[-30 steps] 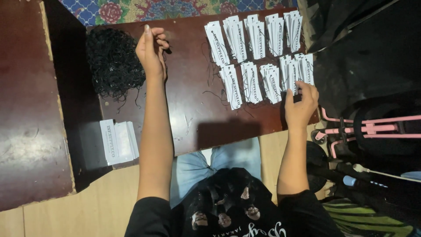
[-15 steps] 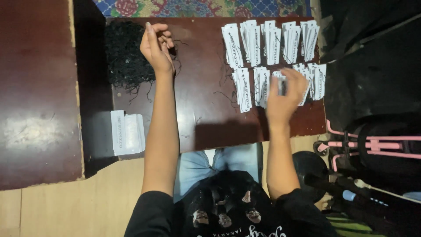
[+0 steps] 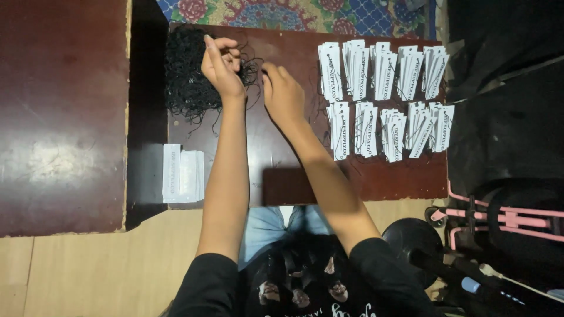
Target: The person threads black strings through white rectangular tags and places them in neat rows on a wooden table. The person repeats this process for multiple tags, organizing them into aligned columns.
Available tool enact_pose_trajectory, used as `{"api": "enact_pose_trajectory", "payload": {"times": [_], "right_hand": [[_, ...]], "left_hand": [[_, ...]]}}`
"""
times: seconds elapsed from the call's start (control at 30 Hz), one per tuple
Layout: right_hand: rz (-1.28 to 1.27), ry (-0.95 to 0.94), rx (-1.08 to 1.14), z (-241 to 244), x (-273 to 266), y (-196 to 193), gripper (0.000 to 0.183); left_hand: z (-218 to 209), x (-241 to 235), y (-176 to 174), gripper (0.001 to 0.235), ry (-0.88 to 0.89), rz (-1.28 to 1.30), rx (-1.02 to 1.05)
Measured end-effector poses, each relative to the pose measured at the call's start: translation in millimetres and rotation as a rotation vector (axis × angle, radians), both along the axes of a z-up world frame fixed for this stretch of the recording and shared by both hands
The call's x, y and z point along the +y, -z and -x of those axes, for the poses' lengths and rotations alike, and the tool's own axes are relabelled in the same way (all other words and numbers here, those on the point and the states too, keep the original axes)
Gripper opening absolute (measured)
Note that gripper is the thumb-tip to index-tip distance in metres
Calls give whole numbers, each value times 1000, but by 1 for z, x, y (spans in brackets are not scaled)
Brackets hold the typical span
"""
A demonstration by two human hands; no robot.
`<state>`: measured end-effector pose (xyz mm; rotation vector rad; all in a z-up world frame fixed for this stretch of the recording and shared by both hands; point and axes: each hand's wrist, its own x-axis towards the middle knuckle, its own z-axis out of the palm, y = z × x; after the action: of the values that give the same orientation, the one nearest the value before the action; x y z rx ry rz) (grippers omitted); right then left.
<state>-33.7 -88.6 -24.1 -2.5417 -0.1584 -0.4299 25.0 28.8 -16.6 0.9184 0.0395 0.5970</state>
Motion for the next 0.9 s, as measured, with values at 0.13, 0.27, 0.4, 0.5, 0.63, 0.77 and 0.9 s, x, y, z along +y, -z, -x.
{"api": "enact_pose_trajectory", "payload": {"times": [0.13, 0.27, 0.4, 0.5, 0.63, 0.77, 0.9], "right_hand": [[28, 3, -35, -18, 9, 8, 22], [138, 77, -57, -24, 15, 14, 20], [129, 58, -66, -22, 15, 10, 8], [96, 86, -51, -20, 17, 5, 21], [-76, 153, 19, -21, 10, 8, 7], [-357, 228, -75, -24, 2, 14, 8], [-583, 229, -169, -24, -1, 11, 12]], "left_hand": [[1, -2, 0, 54, 3, -1, 56], [1, 0, 0, 55, 21, -16, 63], [4, -2, -2, 52, 47, -57, 28], [6, -4, -5, 49, 70, -116, 25], [15, -7, -12, 52, 79, -216, 55], [20, -12, -17, 63, 19, -569, -67], [29, -16, -24, 63, -40, -1051, -155]]}}
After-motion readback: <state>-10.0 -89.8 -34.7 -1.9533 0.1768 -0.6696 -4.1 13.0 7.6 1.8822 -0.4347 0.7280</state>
